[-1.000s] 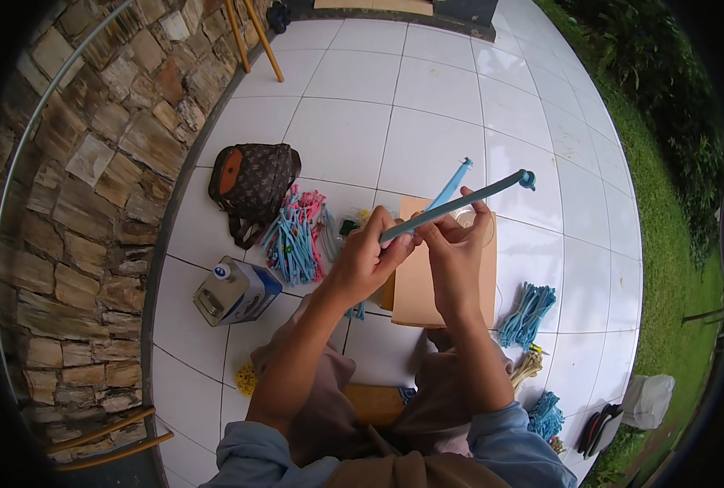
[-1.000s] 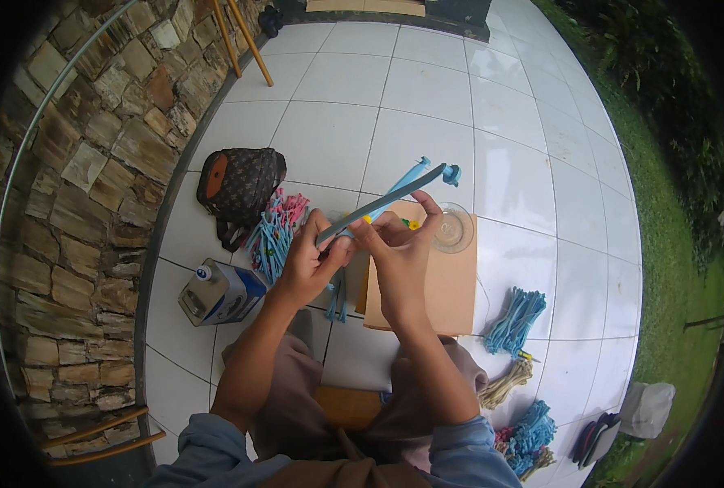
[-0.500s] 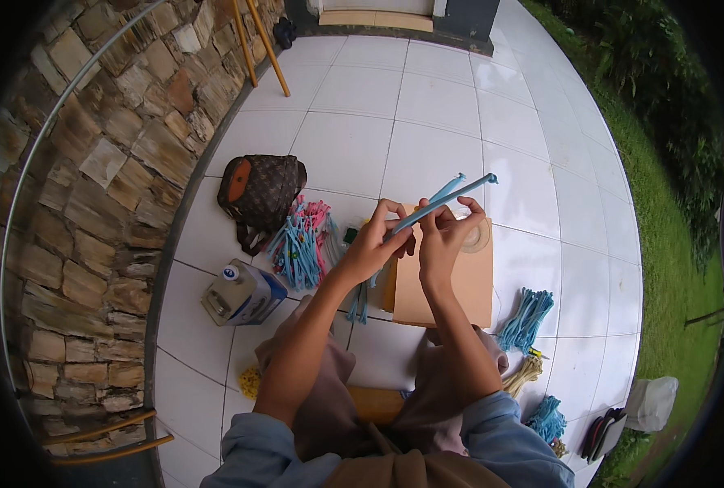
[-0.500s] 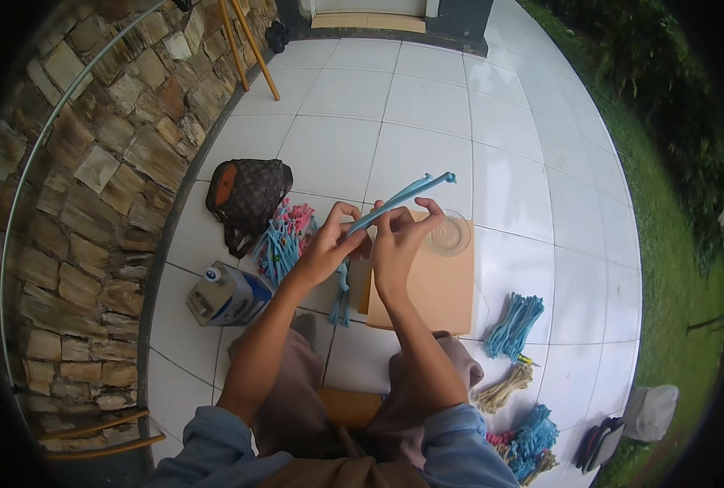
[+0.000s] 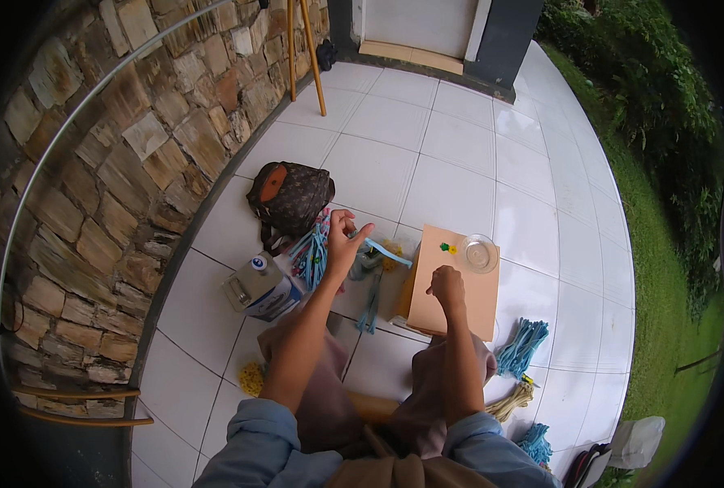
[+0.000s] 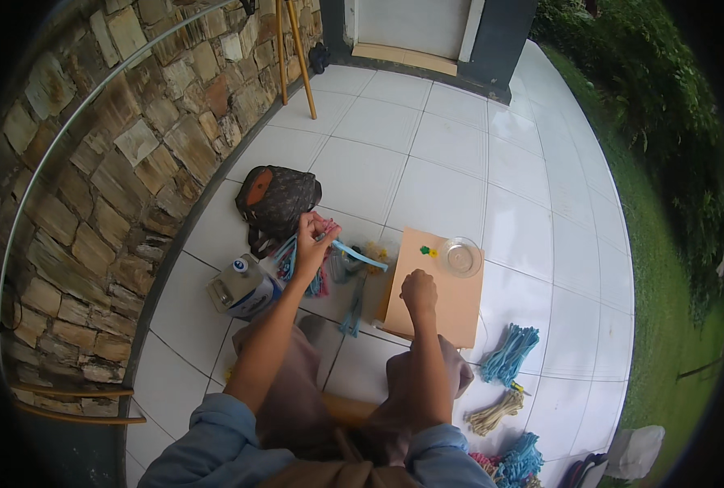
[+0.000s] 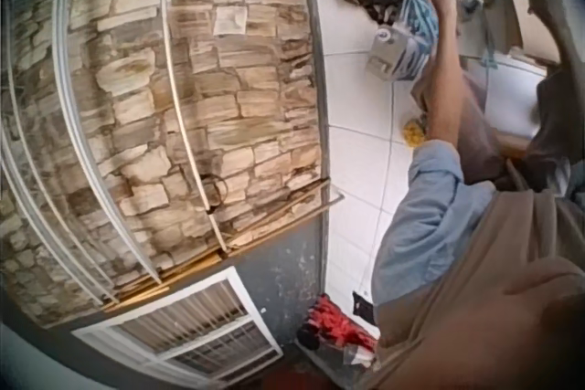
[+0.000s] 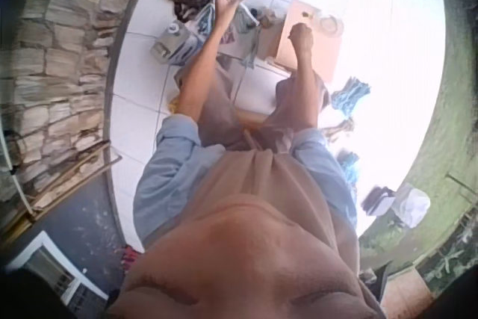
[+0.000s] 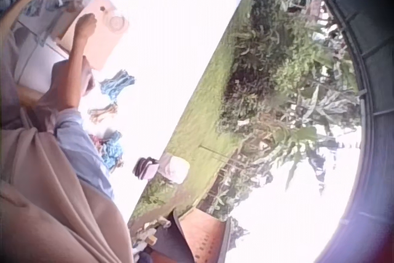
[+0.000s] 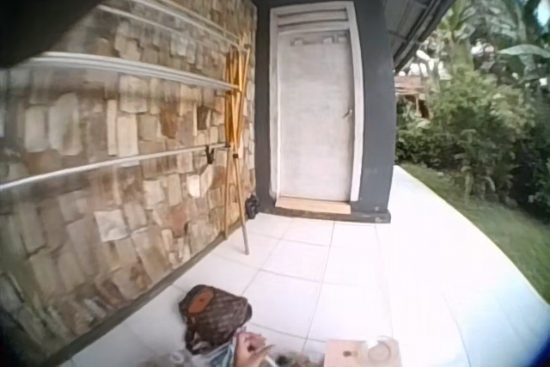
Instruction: The person assembles components by picking up plastic parts and attaching them together by hand.
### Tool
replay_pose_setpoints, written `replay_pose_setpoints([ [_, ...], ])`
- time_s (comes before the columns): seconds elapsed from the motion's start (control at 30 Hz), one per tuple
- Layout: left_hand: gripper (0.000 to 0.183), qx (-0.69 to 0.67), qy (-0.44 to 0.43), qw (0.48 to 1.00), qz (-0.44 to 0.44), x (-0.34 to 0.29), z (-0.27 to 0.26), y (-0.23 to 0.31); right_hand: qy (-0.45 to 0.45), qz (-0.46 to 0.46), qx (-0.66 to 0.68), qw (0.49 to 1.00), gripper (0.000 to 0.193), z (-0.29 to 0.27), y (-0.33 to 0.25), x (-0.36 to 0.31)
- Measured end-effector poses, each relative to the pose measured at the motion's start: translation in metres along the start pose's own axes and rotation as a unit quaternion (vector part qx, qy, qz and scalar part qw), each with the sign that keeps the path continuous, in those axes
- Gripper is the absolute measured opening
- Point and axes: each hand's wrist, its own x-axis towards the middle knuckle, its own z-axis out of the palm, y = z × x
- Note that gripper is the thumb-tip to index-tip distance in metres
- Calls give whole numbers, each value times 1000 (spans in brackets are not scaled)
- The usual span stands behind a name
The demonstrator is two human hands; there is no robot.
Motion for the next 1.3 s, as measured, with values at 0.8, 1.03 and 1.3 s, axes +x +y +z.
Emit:
replay_pose_setpoints([
  [0.8,49,192,38,941,-275,-33,-93,-231,-60,-226,124,964,61,285,-82,102],
  [1.03,33,295,172,927,-151,-62,-50,-213,33,-136,190,972,41,284,-17,104],
  [1.3,26,126,-80,938,-314,-199,-17,-298,133,245,31,960,30,307,77,39],
])
